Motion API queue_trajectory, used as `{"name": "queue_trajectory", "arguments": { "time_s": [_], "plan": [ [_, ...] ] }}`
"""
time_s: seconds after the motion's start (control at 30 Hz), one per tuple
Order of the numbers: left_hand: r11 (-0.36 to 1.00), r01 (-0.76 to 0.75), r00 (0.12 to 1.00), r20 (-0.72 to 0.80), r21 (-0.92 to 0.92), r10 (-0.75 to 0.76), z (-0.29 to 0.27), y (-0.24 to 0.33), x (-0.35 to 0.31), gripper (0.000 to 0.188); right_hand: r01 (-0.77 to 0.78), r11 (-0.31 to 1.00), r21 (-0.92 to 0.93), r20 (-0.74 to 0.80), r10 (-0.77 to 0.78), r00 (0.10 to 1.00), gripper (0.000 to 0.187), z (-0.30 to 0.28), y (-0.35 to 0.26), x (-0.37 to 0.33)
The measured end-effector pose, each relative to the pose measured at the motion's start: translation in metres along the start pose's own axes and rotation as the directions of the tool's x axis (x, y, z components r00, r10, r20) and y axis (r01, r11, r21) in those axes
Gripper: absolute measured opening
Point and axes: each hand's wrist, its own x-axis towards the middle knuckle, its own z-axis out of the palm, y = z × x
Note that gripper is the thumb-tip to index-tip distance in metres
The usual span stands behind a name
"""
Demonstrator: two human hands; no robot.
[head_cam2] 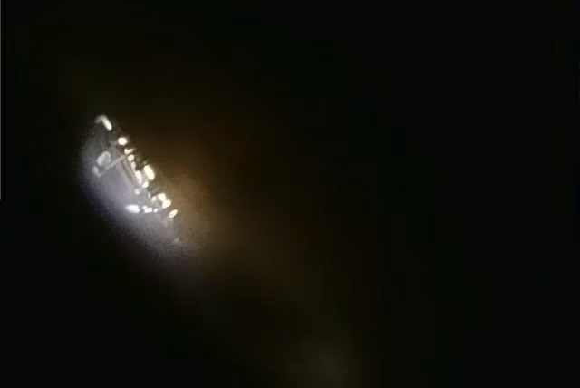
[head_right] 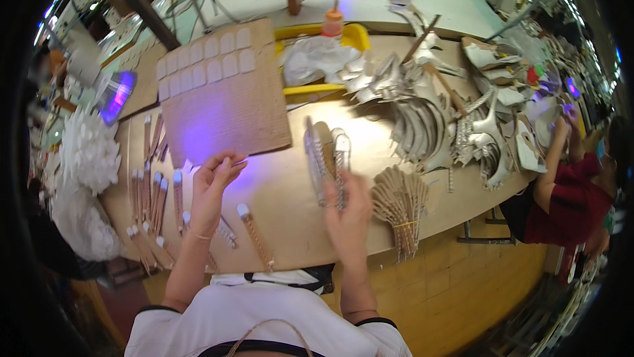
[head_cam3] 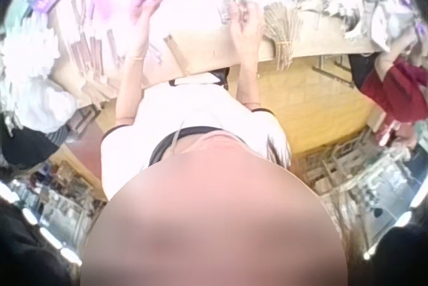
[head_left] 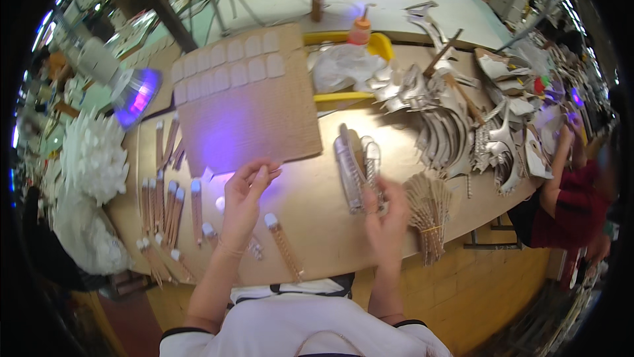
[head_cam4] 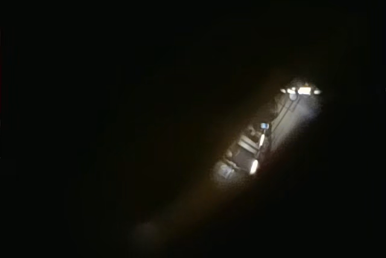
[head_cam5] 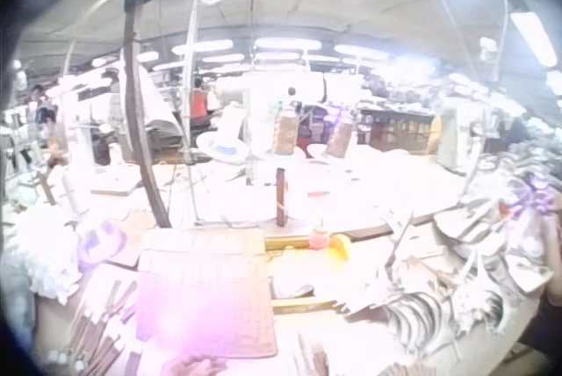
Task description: The person repeatedly picks up small white foam pieces and wooden sticks, attaches them together, and places them under a UV lamp to cure. The person handles each unit one at a time, rotating and adjusting the pieces before setting them aside on the table.
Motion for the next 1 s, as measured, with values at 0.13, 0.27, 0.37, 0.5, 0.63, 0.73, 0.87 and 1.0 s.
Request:
{"name": "queue_trajectory", "arguments": {
  "time_s": [0.13,0.27,0.37,0.5,0.63,0.73,0.87,1.0],
  "plan": [
    [0.999,-0.036,0.996,-0.083,-0.006,0.035,-0.020,0.004,-0.013,0.028,0.033,0.986,-0.161,-0.099,-0.049,0.994,0.029,0.002,-0.006,-0.007],
    [0.997,-0.063,0.985,-0.162,-0.038,0.056,-0.045,0.011,-0.023,0.026,-0.015,0.999,0.051,0.394,-0.006,0.919,0.038,0.020,-0.034,-0.033],
    [0.994,-0.066,0.975,-0.217,-0.092,0.045,-0.066,0.013,-0.034,0.026,0.122,0.992,-0.002,0.583,-0.098,0.806,0.043,0.049,-0.054,-0.059],
    [0.983,-0.091,0.956,-0.290,-0.160,0.042,-0.096,0.004,-0.047,0.026,0.231,0.961,-0.155,0.580,-0.101,0.808,0.048,0.074,-0.061,-0.083],
    [0.960,-0.119,0.939,-0.342,-0.253,0.026,-0.125,-0.010,-0.057,0.025,0.194,0.967,-0.167,0.622,-0.050,0.781,0.050,0.081,-0.056,-0.087],
    [0.945,-0.144,0.929,-0.369,-0.293,0.027,-0.141,-0.017,-0.064,0.023,0.116,0.984,-0.138,0.688,0.011,0.725,0.044,0.082,-0.054,-0.080],
    [0.974,-0.142,0.932,-0.356,-0.176,0.072,-0.158,-0.017,-0.064,0.021,0.059,0.994,-0.087,0.739,0.025,0.673,0.032,0.085,-0.053,-0.070],
    [0.983,-0.118,0.965,-0.215,0.140,0.147,-0.170,-0.007,-0.048,0.021,0.180,0.981,0.069,0.663,-0.180,0.727,0.024,0.093,-0.046,-0.068]
  ]
}}
